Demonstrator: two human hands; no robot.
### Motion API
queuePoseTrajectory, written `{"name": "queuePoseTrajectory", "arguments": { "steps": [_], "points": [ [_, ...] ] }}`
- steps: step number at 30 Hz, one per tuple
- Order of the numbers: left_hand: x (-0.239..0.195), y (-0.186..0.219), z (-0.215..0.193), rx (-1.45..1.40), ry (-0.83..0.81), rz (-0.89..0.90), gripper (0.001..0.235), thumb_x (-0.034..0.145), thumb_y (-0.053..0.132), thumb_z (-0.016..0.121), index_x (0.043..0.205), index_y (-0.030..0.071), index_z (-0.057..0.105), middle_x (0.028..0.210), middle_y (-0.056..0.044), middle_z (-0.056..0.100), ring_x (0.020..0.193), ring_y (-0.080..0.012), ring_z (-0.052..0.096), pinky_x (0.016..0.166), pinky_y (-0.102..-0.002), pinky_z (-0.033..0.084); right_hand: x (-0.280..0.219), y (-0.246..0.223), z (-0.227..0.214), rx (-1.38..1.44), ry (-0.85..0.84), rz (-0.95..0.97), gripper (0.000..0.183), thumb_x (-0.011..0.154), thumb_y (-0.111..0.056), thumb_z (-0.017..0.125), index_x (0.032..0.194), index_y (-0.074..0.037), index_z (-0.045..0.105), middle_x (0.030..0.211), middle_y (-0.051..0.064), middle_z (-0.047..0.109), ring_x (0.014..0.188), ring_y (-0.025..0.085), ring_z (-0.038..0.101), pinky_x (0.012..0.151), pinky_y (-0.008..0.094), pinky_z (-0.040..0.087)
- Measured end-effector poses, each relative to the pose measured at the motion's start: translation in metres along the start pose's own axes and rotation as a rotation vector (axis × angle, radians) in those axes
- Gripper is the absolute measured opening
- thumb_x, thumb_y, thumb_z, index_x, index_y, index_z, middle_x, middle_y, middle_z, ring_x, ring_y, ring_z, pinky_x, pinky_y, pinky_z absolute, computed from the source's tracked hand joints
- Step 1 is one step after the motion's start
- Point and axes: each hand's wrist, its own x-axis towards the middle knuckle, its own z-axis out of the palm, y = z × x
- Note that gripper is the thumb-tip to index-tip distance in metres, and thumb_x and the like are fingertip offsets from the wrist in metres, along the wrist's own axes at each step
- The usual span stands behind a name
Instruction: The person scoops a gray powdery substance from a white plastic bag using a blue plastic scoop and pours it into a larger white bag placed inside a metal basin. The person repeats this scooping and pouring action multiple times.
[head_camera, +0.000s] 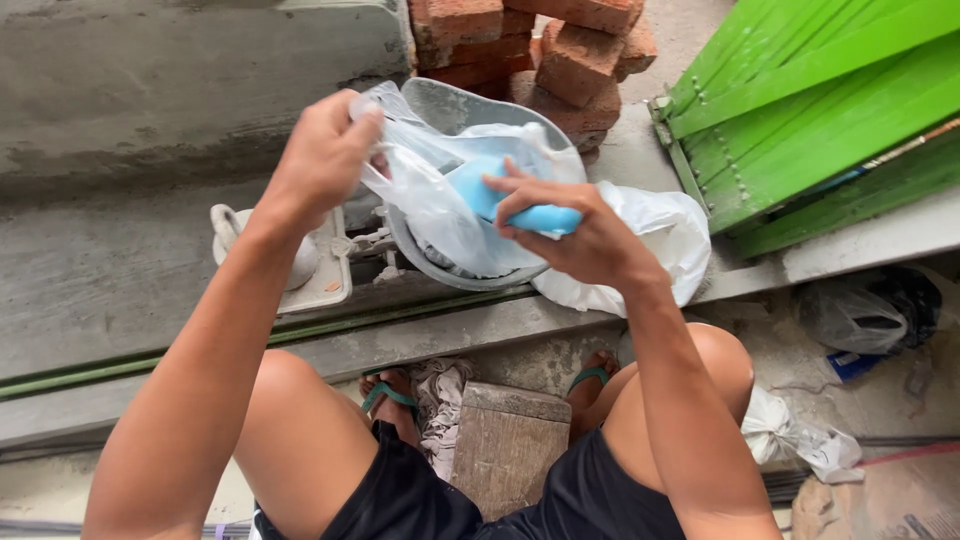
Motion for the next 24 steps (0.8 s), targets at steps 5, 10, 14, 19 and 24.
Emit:
{"name": "queuePoseTrajectory", "arguments": {
  "steps": [5,10,14,19,24],
  "points": [
    [0.020,-0.018,0.003,-0.489,0.103,-0.013,0.020,0.111,0.023,0.052,0.094,0.012,0.054,0.083,0.000,0.056,0.065,-0.0081,0.052,0.057,-0.024,0.049,-0.013,-0.004,-0.020,-0.016,0.037,-0.047,0.017,0.100,-0.002,0.069,0.113,-0.011,0.066,0.147,0.018,0.058,0.150,0.042,0.044,0.123,0.050,0.044],
    [-0.010,-0.004,0.003,-0.637,0.105,0.020,0.019,0.105,0.024,0.060,0.116,0.009,0.054,0.078,-0.002,0.050,0.058,-0.0096,0.049,0.055,-0.024,0.051,-0.010,-0.007,-0.020,-0.208,0.237,-0.078,0.016,0.101,-0.010,0.071,0.117,-0.009,0.068,0.145,0.023,0.060,0.141,0.036,0.058,0.116,0.045,0.052],
    [-0.053,0.019,0.000,-0.011,-0.126,0.328,0.044,0.096,0.037,0.064,0.132,0.014,0.053,0.102,-0.005,0.055,0.084,-0.0149,0.055,0.076,-0.029,0.048,-0.002,0.017,0.000,-0.146,0.231,0.046,0.027,0.100,-0.020,0.071,0.127,-0.014,0.067,0.149,0.018,0.057,0.139,0.034,0.057,0.115,0.048,0.049],
    [-0.071,-0.011,0.000,0.692,-0.409,0.314,0.046,0.088,0.046,0.079,0.108,0.013,0.054,0.109,-0.007,0.055,0.097,-0.0260,0.047,0.085,-0.041,0.043,-0.001,0.039,0.017,-0.192,0.176,0.174,0.044,0.100,-0.036,0.070,0.141,-0.024,0.060,0.154,0.012,0.049,0.144,0.033,0.047,0.117,0.051,0.042],
    [-0.067,-0.046,-0.013,0.812,-0.228,0.672,0.036,0.082,0.000,0.068,0.118,0.007,0.067,0.113,-0.010,0.061,0.092,-0.0328,0.052,0.081,-0.046,0.045,-0.004,0.033,0.012,-0.256,0.111,0.204,0.046,0.101,-0.029,0.069,0.145,-0.030,0.057,0.157,0.017,0.046,0.144,0.036,0.046,0.109,0.052,0.045]
  ]
}}
